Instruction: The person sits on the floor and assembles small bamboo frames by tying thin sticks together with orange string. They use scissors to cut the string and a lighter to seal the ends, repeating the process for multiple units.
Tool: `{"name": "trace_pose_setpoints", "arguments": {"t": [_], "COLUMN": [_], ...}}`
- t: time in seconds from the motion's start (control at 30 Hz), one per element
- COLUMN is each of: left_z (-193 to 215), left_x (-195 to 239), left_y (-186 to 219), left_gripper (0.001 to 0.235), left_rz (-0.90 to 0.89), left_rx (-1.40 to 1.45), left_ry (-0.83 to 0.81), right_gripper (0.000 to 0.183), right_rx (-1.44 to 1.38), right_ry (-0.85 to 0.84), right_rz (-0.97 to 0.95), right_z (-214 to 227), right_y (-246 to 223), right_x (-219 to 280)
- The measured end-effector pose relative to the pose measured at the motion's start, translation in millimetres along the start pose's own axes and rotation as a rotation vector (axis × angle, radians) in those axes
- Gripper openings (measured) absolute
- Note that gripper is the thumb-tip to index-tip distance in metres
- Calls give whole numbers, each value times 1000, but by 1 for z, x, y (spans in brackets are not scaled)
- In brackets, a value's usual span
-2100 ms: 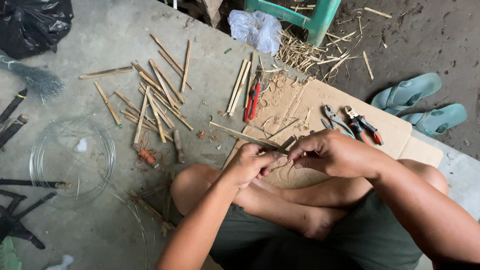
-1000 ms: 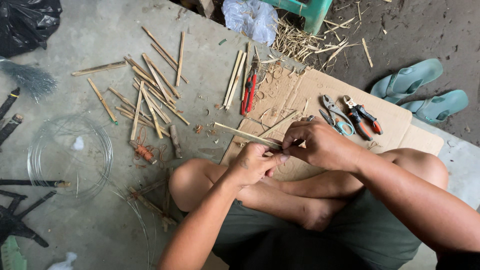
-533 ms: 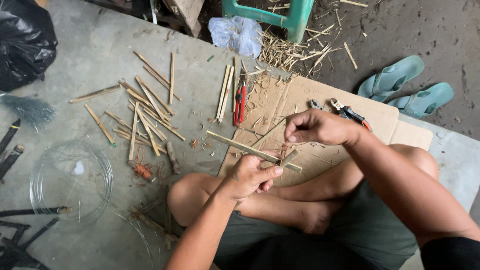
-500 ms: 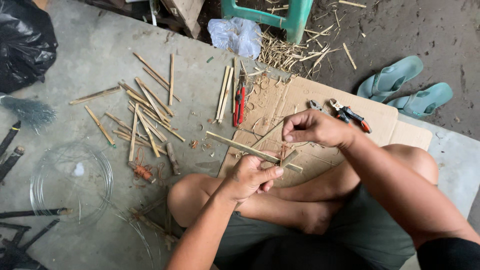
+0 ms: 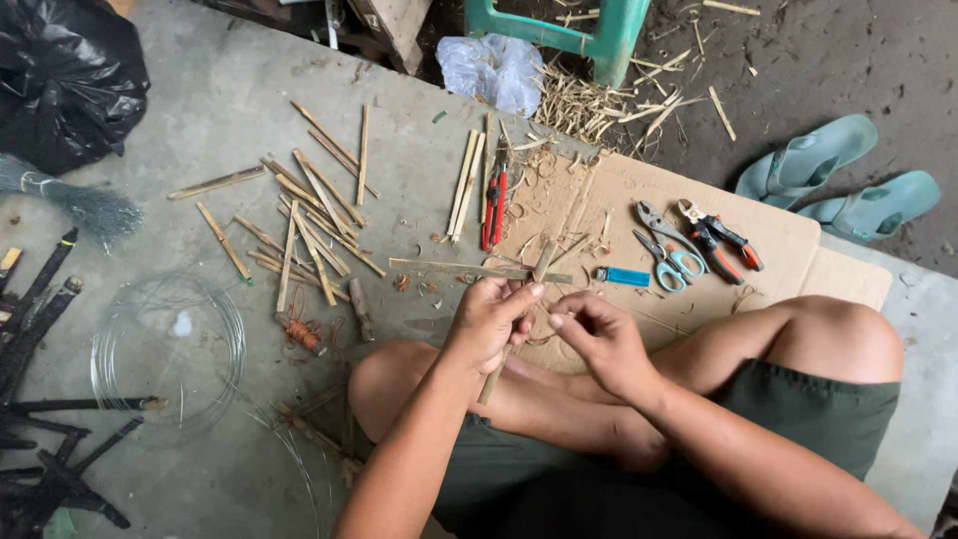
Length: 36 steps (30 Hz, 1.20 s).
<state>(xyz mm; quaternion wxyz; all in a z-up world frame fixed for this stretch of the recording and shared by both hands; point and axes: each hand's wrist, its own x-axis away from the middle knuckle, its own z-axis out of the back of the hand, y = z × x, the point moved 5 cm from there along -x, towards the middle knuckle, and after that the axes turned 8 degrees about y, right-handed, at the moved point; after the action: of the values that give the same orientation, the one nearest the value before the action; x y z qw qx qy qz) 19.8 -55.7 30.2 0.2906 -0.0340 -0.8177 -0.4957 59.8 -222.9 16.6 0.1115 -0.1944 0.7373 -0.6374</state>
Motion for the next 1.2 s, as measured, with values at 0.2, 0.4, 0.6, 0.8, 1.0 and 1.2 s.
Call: {"name": "trace_pose_setpoints", "arguments": {"t": [0.2,0.4,0.6,0.8,1.0,1.2], "left_z": [-3,-4,-10,-8,-2,-3], "left_x": [1,4,6,7,8,7], "left_y": [-1,6,5,9,13,10], "left_gripper": [14,12,15,14,13,15], "left_rz": [-9,-23,-88,-79,-51,-98], "left_rx": [8,50,50,34,47,-159], "left_ry": [17,-23,-39,14,1,41], "right_gripper": [15,14,14,9,12,12], "right_rx": [48,193,301,162,142,619], "right_ry": [0,-10,-44,-92,44,-94], "right_rz": [-28,35,30,11,13,472], "right_z": [-26,-24,-16,-14,-9,-21], "right_y": [-21,-31,-29,-24,-14,-61], "right_x": [-4,-9,-12,-3,-4,1]}}
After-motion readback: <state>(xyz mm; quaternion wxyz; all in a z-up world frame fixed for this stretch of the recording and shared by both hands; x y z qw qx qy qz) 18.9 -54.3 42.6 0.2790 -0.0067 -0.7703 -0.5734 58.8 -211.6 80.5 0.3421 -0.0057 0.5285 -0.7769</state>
